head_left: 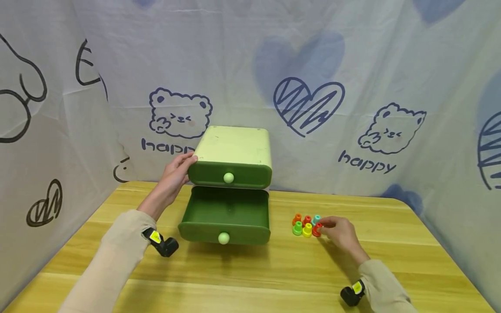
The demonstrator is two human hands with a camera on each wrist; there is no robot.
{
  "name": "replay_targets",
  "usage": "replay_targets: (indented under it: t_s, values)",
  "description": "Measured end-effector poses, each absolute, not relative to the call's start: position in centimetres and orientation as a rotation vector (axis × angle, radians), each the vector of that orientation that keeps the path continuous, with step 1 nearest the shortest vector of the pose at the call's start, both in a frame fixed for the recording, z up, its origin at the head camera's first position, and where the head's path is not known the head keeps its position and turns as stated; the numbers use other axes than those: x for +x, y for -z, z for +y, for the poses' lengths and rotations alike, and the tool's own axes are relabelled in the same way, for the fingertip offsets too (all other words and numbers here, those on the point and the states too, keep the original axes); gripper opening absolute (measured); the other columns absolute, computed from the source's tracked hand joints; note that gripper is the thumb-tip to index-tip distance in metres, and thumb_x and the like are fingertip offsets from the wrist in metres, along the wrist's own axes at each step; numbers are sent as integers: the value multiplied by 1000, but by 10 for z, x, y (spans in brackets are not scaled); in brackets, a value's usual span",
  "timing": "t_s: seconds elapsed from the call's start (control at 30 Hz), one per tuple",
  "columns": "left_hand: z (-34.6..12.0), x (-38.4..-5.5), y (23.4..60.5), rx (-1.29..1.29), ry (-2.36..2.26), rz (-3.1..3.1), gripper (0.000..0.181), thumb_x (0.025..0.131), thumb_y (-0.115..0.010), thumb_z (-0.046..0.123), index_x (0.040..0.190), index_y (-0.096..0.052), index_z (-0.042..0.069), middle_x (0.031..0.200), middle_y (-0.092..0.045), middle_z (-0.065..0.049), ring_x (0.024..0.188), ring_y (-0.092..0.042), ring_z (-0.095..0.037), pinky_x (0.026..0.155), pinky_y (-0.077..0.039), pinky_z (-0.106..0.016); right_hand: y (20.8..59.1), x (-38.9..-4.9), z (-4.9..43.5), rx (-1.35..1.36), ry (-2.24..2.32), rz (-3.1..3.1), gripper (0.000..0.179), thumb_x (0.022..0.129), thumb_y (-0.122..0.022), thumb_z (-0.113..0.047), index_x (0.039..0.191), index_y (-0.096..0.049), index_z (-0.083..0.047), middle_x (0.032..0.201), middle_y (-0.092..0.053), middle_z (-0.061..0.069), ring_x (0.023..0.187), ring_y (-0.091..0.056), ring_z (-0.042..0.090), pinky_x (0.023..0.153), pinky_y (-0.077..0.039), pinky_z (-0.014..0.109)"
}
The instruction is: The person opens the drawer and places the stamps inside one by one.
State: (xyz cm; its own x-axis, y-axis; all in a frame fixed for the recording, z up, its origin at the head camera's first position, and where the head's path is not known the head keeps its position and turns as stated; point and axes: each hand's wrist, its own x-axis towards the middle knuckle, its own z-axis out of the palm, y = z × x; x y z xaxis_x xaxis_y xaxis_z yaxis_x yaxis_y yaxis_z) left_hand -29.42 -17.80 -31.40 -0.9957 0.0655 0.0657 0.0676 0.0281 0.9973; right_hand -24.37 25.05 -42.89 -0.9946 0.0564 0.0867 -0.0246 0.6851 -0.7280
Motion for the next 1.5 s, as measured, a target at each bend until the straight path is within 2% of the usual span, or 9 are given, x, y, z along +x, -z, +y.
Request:
replay_targets:
  t_s: [0.2, 0.67, 0.97, 1.5]
  values:
    - [-177, -294, 315, -132, 2175, -2249, 64, 100, -48, 35, 152, -25, 5, 152, -29, -16, 129, -39, -31, 107, -36, -39, 433, -244, 249, -24, -1232, -2782, 22, 82, -70, -2, 102, -69, 8, 94, -69, 17, 83, -63, 26, 59, -52, 29]
    - [-177, -294, 315, -119, 2172, -2247, 65, 100, -48, 36, 152, -25, 6, 152, -29, -14, 128, -40, -29, 107, -36, -39, 430, -245, 249, 2, -1165, -2794, 18, 81, -70, 0, 97, -69, 7, 88, -69, 14, 79, -63, 24, 60, -50, 29]
    - [-175, -293, 315, -96, 2179, -2242, 65, 100, -49, 37, 153, -25, 7, 152, -29, -13, 129, -39, -29, 107, -36, -38, 417, -242, 249, 66, -1107, -2795, 20, 82, -70, -1, 99, -68, 9, 90, -69, 16, 83, -63, 29, 71, -53, 40]
    - [-175, -293, 314, -99, 2175, -2252, 66, 100, -49, 38, 153, -24, 8, 153, -27, -13, 129, -39, -29, 107, -36, -38, 379, -237, 229, 237, -1006, -2827, 20, 84, -73, -7, 101, -70, 3, 93, -70, 10, 88, -64, 28, 72, -54, 39]
